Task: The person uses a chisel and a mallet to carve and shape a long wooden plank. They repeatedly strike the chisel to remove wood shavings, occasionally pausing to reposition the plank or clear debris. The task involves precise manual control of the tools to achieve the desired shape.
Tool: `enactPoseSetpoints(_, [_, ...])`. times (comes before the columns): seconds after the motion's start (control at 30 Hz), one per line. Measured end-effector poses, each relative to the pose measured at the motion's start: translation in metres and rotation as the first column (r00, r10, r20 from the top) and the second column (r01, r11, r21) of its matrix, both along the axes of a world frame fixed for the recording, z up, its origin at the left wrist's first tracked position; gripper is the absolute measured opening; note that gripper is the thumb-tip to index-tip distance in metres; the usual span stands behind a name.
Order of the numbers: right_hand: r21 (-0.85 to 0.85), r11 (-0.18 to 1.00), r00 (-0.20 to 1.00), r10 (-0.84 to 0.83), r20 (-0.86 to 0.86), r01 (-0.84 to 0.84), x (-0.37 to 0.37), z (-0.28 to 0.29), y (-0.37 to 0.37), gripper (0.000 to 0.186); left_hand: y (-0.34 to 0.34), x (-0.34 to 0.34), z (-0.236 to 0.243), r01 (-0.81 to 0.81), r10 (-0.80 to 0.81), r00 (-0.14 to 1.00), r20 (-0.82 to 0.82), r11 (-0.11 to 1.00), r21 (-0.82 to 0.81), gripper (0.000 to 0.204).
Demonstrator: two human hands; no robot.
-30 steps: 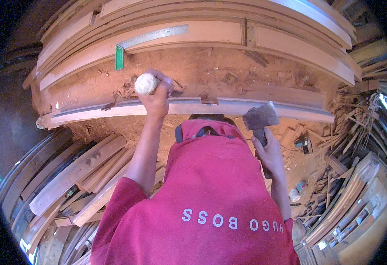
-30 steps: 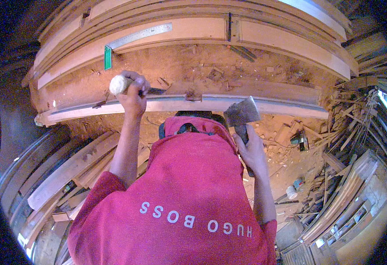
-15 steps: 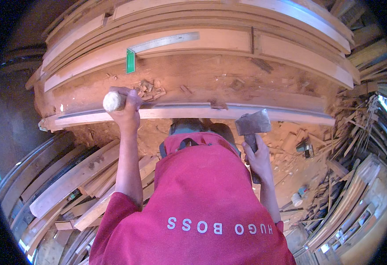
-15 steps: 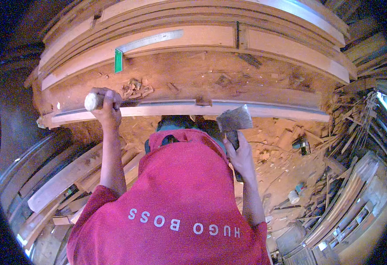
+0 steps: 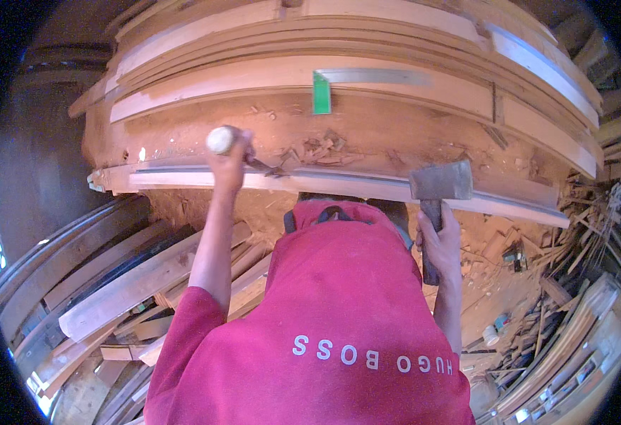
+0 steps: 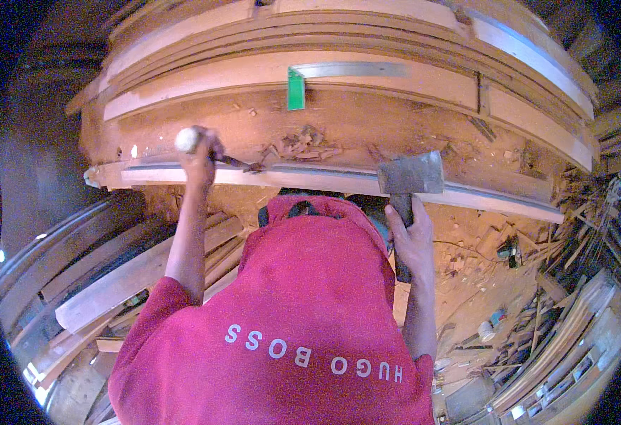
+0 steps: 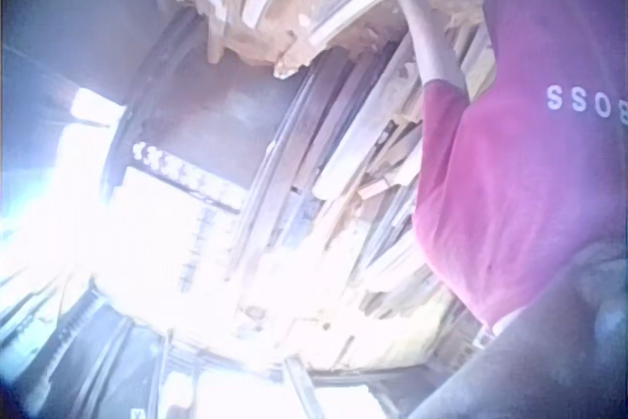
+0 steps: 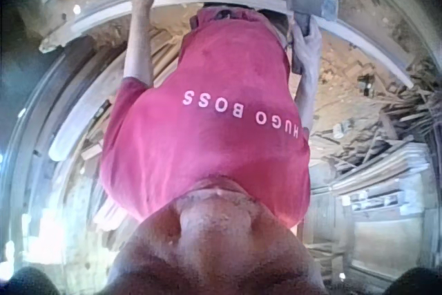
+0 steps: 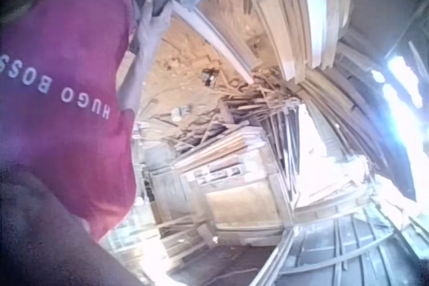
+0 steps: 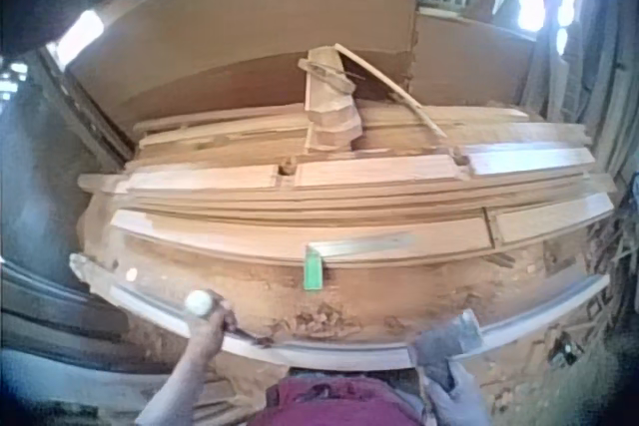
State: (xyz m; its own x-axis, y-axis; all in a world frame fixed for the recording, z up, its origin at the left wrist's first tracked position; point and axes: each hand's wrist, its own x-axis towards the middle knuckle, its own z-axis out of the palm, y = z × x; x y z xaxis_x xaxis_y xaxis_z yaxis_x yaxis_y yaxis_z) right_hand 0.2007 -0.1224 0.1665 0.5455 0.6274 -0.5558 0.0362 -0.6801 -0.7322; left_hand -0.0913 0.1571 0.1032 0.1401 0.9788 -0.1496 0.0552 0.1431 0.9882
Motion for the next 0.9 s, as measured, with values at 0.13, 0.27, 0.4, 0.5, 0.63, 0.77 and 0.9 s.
enactPoseSetpoints(0.13, [0.066,0.991,0.992,0.112,0.052,-0.115,-0.032,0.007,0.044,0.024,-0.003,0.0,-0.009,0.149,-0.149,0.989,-0.001,0.989,0.003,0.016])
enactPoseSetpoints(0.27, [0.069,0.979,0.982,0.19,0.011,-0.19,-0.055,0.019,0.082,0.026,0.005,-0.006,-0.034,0.178,-0.177,0.984,0.024,0.984,-0.019,0.015])
enactPoseSetpoints(0.4, [0.054,0.959,0.96,0.277,0.034,-0.278,-0.069,0.029,0.108,0.032,0.003,-0.01,-0.033,0.219,-0.219,0.976,-0.003,0.975,-0.032,0.016])
enactPoseSetpoints(0.5, [0.125,0.941,0.948,0.305,0.093,-0.315,-0.081,0.032,0.124,0.035,0.003,-0.016,-0.031,0.231,-0.231,0.973,-0.01,0.973,0.004,0.016])
enactPoseSetpoints(0.63, [0.145,0.919,0.93,0.356,0.092,-0.366,-0.092,0.042,0.145,0.037,0.003,-0.021,-0.03,0.226,-0.225,0.974,0.02,0.974,-0.007,0.016])
enactPoseSetpoints(0.77, [0.162,0.863,0.871,0.445,0.207,-0.479,-0.096,0.043,0.157,0.036,0.004,-0.023,-0.03,0.253,-0.253,0.967,-0.013,0.967,0.035,0.018])
enactPoseSetpoints(0.9, [0.254,0.832,0.867,0.448,0.218,-0.493,-0.105,0.05,0.166,0.033,0.002,-0.028,-0.033,0.294,-0.293,0.956,-0.017,0.954,0.055,0.014])
